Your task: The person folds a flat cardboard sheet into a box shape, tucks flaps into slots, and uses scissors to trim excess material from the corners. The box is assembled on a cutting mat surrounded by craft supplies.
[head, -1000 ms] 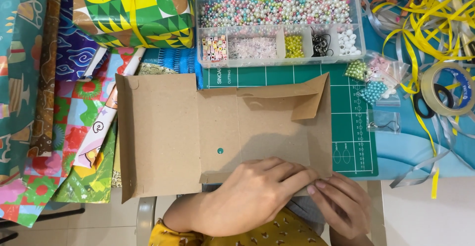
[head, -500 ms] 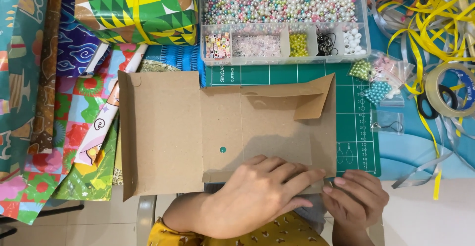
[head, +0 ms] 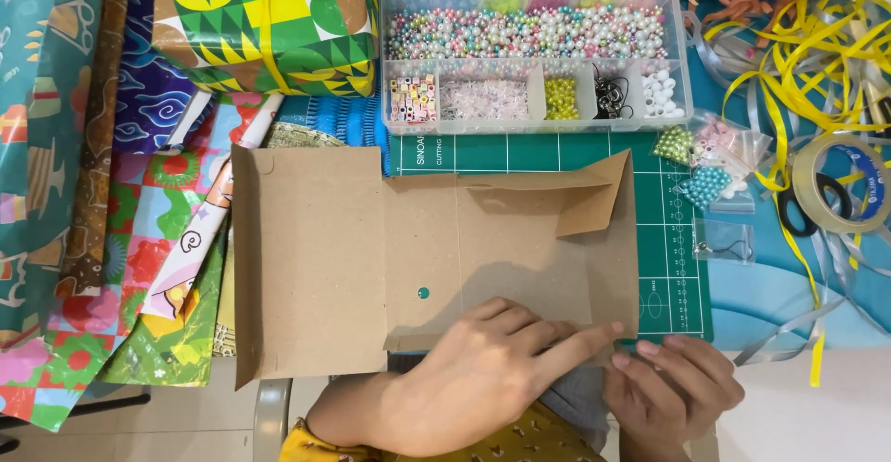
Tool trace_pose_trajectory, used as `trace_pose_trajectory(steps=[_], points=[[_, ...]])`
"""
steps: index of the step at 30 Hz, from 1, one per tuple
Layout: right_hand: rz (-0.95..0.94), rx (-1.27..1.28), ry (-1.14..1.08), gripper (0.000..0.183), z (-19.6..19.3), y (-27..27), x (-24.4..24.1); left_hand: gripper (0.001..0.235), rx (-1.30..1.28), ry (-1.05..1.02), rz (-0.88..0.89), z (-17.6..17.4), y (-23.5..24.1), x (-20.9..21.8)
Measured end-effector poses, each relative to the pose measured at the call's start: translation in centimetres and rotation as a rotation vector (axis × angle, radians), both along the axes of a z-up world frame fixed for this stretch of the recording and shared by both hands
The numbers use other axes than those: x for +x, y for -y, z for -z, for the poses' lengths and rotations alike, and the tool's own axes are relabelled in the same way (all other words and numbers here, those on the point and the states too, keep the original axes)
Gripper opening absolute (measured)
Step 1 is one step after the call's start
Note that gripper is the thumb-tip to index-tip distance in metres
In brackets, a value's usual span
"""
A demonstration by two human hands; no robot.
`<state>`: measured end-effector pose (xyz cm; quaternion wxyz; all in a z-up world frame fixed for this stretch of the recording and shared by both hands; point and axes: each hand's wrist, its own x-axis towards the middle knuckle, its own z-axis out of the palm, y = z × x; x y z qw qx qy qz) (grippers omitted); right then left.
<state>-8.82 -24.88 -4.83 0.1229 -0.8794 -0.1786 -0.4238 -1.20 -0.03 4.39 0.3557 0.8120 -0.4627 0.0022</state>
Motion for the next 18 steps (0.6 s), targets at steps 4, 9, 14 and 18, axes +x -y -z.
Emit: trace_pose_trajectory(steps=[4,9,14,18], points=[[-0.006,-0.051,0.011,0.009,0.0,0.0,1.5,0.030,-0.041,0.019,-0.066,-0.1,0.2,0.1],[-0.074,-0.055,0.042,0.007,-0.9,-0.3,1.5,0.022,-0.091,0.038,-0.094,-0.2,0.6,-0.1],[-0.102,-0.058,0.109,0.005,-0.8,-0.6,1.4,0.019,-0.127,0.035,-0.078,-0.3,0.5,0.0],[-0.031,-0.073,0.084,0.011,-0.6,-0.5,1.3,0.017,-0.136,0.020,-0.109,0.0,0.4,-0.2]])
